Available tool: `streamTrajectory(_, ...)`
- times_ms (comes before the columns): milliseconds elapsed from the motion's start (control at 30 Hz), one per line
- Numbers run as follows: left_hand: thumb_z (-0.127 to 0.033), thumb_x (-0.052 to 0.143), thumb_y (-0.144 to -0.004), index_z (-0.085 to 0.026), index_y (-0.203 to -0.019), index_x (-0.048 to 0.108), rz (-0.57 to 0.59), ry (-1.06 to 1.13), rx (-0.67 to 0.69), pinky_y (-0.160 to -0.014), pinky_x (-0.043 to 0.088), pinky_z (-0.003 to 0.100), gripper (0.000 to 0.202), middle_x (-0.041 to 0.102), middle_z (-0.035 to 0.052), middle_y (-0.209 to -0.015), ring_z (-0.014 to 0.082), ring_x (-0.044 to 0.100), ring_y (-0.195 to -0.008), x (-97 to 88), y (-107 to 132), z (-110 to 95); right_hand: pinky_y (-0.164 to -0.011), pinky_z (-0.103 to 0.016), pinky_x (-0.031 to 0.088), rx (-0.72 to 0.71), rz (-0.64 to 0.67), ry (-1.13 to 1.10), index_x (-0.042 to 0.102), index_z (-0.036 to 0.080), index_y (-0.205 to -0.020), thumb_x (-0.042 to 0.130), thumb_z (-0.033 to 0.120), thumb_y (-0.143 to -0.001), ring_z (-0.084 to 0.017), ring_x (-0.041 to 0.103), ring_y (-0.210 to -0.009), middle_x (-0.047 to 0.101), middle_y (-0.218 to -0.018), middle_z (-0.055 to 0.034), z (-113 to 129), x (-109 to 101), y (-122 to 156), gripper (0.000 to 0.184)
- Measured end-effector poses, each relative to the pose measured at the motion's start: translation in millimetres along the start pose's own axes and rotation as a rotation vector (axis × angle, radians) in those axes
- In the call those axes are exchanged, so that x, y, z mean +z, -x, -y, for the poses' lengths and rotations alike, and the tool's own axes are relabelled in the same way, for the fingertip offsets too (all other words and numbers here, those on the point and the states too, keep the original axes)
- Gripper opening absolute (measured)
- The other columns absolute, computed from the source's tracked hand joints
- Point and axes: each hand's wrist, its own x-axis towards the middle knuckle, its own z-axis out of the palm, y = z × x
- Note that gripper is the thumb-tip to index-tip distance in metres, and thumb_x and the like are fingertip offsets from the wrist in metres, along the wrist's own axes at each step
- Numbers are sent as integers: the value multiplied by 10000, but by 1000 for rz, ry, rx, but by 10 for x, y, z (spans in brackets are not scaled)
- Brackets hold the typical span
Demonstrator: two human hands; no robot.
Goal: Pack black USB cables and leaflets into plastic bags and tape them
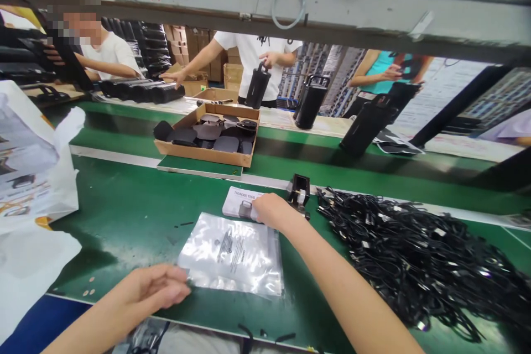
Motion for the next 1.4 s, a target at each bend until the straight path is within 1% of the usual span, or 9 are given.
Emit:
streamTrajectory(167, -422, 580, -767, -144, -1115, 482, 94, 197, 34, -943, 407, 256, 456, 560, 80, -1170, 175, 525, -1071, 331, -404, -427, -639, -260, 411, -22, -25, -28, 641, 107, -873, 487, 117, -760, -235, 602, -806, 645, -853, -118, -54, 29, 42, 192)
streamTrajectory(367, -601, 387, -800, -86, -1238, 370, 11, 588, -91, -903, 457, 297, 676, 491, 149, -1241, 223, 540, -1052, 440, -558, -505, -691, -308, 424, -57, -176, -90, 621, 100, -846, 389, 39, -773, -238, 600, -797, 641, -817, -123, 41, 62, 241, 251)
streamTrajectory(467, -479, 482, -814, -67, -1210, 419, -2, 648, -63, -896, 459, 290, 575, 516, 151, -1213, 226, 538, -1052, 430, -600, -540, -866, -324, 390, -152, -250, -182, 605, 158, -904, 412, 129, -823, -195, 576, -916, 633, -947, -75, 228, 257, 481, 211)
streamTrajectory(600, -371, 566, -790, -124, -1172, 495, 12, 440, 55, -859, 474, 295, 460, 541, 101, -1194, 209, 528, -1053, 505, -592, -598, -948, -326, 356, 216, -589, -901, 422, 150, -1229, 521, 368, -790, -196, 449, -1119, 448, -1253, -125, 337, 566, 852, 500)
streamTrajectory(667, -409, 556, -784, -137, -1127, 544, 77, 305, 92, -815, 490, 311, 438, 575, 92, -1144, 216, 546, -1007, 607, -574, -646, -849, -301, 428, 314, -477, -1396, 337, 130, -1286, 573, 366, -741, -183, 510, -1012, 475, -1205, -135, 308, 666, 1010, 639)
streamTrajectory(767, -420, 532, -791, -127, -1052, 589, 201, 146, 167, -799, 483, 328, 397, 616, 92, -1044, 211, 568, -925, 819, -579, -705, -708, -241, 440, 217, -218, -1741, 512, 109, -1097, 574, 359, -739, -137, 550, -781, 593, -944, -90, 205, 763, 1206, 441)
streamTrajectory(967, -420, 473, -802, -145, -1046, 485, -38, -154, 296, -756, 454, 324, 367, 560, 75, -939, 156, 530, -791, 1051, -703, -526, -563, -227, 349, 600, -322, -1386, 528, 122, -650, 450, 494, -778, -124, 453, -604, 513, -645, -39, -104, 1058, 1594, 401)
streamTrajectory(1167, -417, 494, -774, -185, -891, 549, -233, -589, 294, -755, 414, 335, 266, 518, 50, -899, 183, 490, -821, 910, -695, -409, -603, -243, 367, 585, -291, -1310, 519, 139, -815, 438, 446, -790, -139, 444, -644, 506, -696, -33, -253, 1333, 1827, 318)
streamTrajectory(1400, -440, 592, -702, -190, -725, 614, -393, -815, 262, -747, 379, 365, 253, 551, 47, -833, 234, 488, -836, 1033, -728, -460, -542, -230, 335, 601, -268, -1266, 496, 136, -662, 414, 505, -789, -130, 438, -596, 474, -610, -23, -197, 1309, 1835, 398)
